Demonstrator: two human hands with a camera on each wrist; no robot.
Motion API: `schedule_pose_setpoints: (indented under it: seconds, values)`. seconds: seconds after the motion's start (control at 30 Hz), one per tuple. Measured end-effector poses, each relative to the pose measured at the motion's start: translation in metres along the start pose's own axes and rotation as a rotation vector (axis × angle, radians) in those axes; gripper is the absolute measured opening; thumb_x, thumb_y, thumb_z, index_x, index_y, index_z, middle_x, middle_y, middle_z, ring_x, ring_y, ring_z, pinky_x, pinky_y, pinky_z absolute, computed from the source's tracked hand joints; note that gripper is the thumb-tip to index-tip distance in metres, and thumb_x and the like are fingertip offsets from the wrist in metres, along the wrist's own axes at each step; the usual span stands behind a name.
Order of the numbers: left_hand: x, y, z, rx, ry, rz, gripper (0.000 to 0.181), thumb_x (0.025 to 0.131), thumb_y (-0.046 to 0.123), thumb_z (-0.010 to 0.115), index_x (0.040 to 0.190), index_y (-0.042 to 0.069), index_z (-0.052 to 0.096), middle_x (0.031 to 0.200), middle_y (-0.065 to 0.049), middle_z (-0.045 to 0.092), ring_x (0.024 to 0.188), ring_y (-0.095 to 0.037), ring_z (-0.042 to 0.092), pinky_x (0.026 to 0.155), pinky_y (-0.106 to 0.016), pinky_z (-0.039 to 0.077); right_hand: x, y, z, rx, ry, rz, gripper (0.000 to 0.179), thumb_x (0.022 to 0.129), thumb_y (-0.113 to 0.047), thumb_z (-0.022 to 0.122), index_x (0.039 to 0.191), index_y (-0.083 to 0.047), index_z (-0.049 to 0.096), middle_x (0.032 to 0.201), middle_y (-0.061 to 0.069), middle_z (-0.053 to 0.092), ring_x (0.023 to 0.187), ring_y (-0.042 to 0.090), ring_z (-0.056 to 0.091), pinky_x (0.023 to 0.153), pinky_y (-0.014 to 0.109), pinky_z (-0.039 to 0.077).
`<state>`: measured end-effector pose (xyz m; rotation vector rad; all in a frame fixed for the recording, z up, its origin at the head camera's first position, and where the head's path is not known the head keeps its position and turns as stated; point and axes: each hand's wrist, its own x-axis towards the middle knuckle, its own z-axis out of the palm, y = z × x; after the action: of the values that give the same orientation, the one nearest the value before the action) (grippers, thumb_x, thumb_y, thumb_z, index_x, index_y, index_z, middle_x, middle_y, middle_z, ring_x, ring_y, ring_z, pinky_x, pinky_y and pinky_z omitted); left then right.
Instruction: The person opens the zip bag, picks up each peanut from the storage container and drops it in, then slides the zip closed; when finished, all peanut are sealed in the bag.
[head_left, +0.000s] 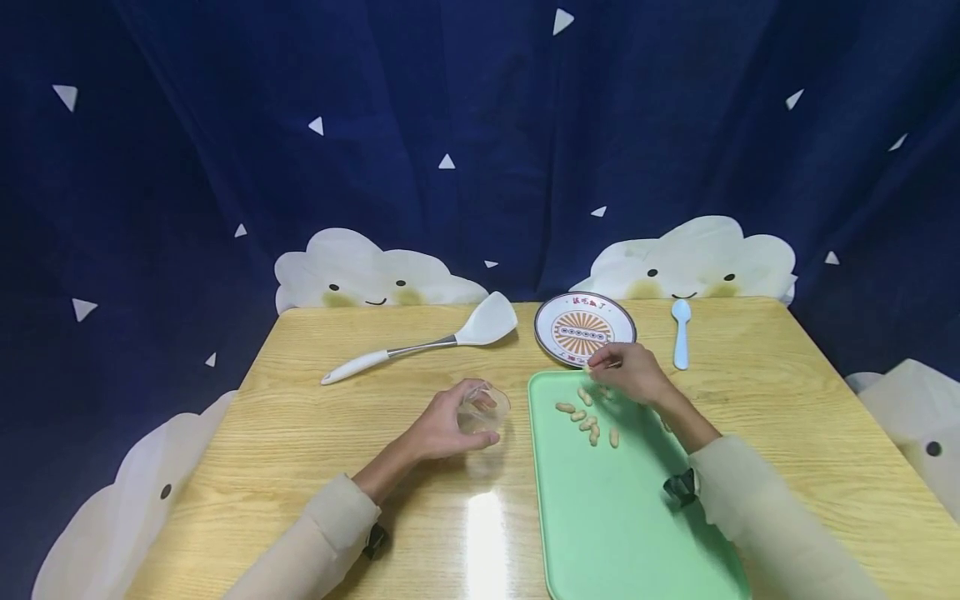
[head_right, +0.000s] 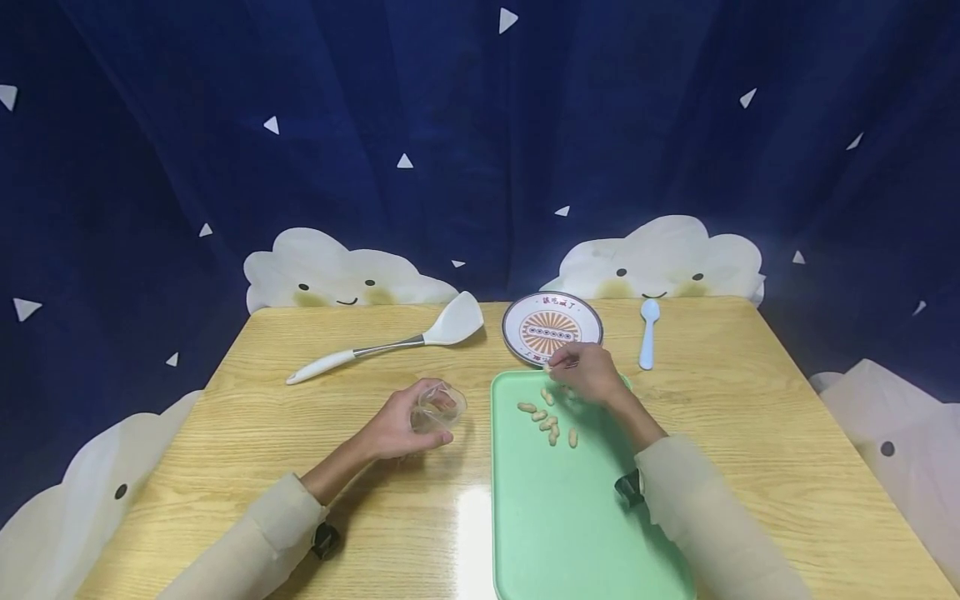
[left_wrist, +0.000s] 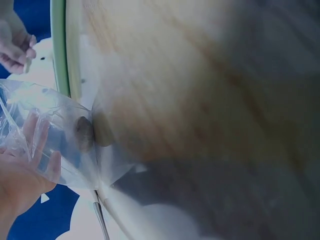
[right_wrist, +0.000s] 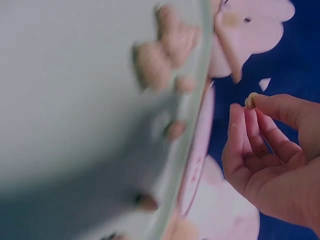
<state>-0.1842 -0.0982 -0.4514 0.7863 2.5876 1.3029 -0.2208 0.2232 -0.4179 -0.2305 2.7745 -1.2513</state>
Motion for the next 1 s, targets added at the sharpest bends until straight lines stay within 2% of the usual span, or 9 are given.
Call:
schedule_pose_setpoints:
  seconds: [0.17, 0.3, 0.5, 0.67, 0.87, 1.0]
  values:
    - [0.000, 0.001, -0.001, 0.005, -0.005, -0.005, 0.068, 0.073, 0.033, 0.076, 0.131, 0.012, 0.046, 0.113, -0.001, 0.066, 0.108, -0.017, 0.059, 0.104, -0.046, 0.039, -0.002, -0.026, 0.016, 0.116, -0.032, -0.136, 0.015, 0.083, -0.004, 0.063, 0.096, 0.003, 0.066, 0.086, 0.015, 0.068, 0.073, 0.009, 0.064, 0.065, 0.021, 0.052]
    - [-0.002, 0.001, -0.001, 0.008, -0.009, -0.002, 0.068, 0.073, 0.032, 0.076, 0.131, 0.011, 0.045, 0.113, -0.002, 0.066, 0.108, -0.017, 0.060, 0.103, -0.045, 0.040, -0.002, -0.047, 0.031, 0.146, -0.066, -0.226, 0.013, 0.083, -0.002, 0.064, 0.095, 0.001, 0.068, 0.087, 0.014, 0.070, 0.075, 0.009, 0.063, 0.068, 0.018, 0.051]
    - [-0.003, 0.000, -0.002, 0.005, 0.000, 0.012, 0.066, 0.074, 0.032, 0.076, 0.129, 0.012, 0.046, 0.111, -0.002, 0.067, 0.107, -0.018, 0.061, 0.102, -0.046, 0.041, -0.008, -0.075, 0.051, 0.165, -0.135, -0.268, 0.012, 0.083, -0.004, 0.067, 0.095, -0.002, 0.069, 0.092, 0.012, 0.071, 0.079, 0.014, 0.065, 0.068, 0.021, 0.052]
    - [-0.002, -0.002, -0.003, 0.009, -0.004, 0.006, 0.067, 0.074, 0.032, 0.075, 0.131, 0.011, 0.045, 0.113, -0.004, 0.067, 0.109, -0.020, 0.060, 0.102, -0.046, 0.041, -0.010, -0.091, 0.070, 0.140, -0.148, -0.310, 0.010, 0.082, -0.004, 0.067, 0.092, -0.004, 0.070, 0.089, 0.008, 0.071, 0.078, 0.011, 0.064, 0.070, 0.023, 0.053]
    - [-0.003, -0.001, -0.005, 0.020, 0.004, -0.028, 0.073, 0.073, 0.036, 0.075, 0.133, 0.010, 0.045, 0.116, -0.005, 0.064, 0.114, -0.022, 0.058, 0.102, -0.047, 0.041, -0.011, -0.096, 0.085, 0.126, -0.168, -0.359, 0.010, 0.082, -0.004, 0.068, 0.091, -0.005, 0.071, 0.082, 0.003, 0.071, 0.073, 0.005, 0.060, 0.067, 0.020, 0.052]
    - [-0.003, 0.000, -0.005, 0.010, 0.002, -0.029, 0.073, 0.073, 0.037, 0.075, 0.134, 0.010, 0.045, 0.117, -0.004, 0.064, 0.114, -0.022, 0.057, 0.102, -0.047, 0.041, -0.013, -0.095, 0.083, 0.129, -0.163, -0.360, 0.010, 0.082, -0.005, 0.068, 0.092, -0.005, 0.071, 0.082, 0.002, 0.071, 0.073, 0.005, 0.061, 0.066, 0.020, 0.052]
